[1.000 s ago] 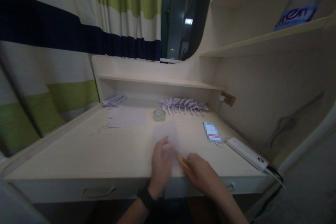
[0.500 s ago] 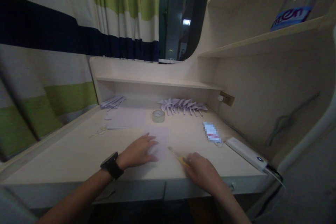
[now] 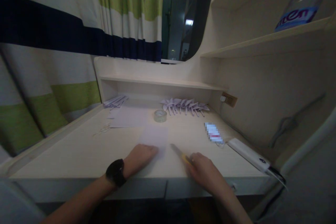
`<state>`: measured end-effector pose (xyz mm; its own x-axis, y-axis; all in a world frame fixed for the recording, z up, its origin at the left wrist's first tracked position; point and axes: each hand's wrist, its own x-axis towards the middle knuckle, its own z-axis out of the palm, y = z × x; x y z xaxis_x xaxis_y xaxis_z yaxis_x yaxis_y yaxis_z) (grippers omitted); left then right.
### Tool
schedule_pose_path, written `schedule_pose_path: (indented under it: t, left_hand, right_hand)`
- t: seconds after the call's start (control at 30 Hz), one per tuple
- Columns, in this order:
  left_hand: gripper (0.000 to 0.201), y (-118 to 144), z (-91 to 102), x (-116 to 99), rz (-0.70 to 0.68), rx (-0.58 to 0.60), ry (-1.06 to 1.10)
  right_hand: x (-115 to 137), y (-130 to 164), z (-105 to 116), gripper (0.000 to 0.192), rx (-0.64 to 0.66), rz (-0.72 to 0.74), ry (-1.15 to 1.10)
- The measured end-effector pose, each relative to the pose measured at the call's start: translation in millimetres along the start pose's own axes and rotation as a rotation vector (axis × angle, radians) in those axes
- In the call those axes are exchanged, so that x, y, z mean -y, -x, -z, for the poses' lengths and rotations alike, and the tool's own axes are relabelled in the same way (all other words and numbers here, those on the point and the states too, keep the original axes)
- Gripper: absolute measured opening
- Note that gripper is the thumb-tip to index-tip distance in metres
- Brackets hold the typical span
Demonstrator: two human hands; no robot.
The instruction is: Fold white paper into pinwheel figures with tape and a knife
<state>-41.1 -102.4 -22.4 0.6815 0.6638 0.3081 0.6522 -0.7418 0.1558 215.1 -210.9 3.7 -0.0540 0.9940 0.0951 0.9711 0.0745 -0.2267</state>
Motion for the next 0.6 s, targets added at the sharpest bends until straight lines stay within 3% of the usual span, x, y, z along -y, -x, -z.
schedule_pose_path:
  t: [0.17,0.37,0.5,0.6]
  left_hand:
    - [0.039,-7.5,3.3,-12.4,0.152,-0.046,-0.106]
    - [0.043,-28.1,2.1,-41.6,0.298,-0.253,0.139]
    - [0.047,-36.6,2.9,-49.8,0.206,-0.266,0.302]
    - [0.041,-35.8,3.1,-32.7,-0.009,-0.201,0.266]
  right_hand:
    - [5.8,1.7,-3.6,0.02,0.008,0.043,-0.007]
    - [14.4,-8.7,-9.7,0.026,-0.016,0.087,0.04]
    - [10.4,-20.8,-9.1,0.031,-0.015,0.083,0.104]
    - [0.9,-29.3,-9.9,0.03,-0.011,0.092,0.13]
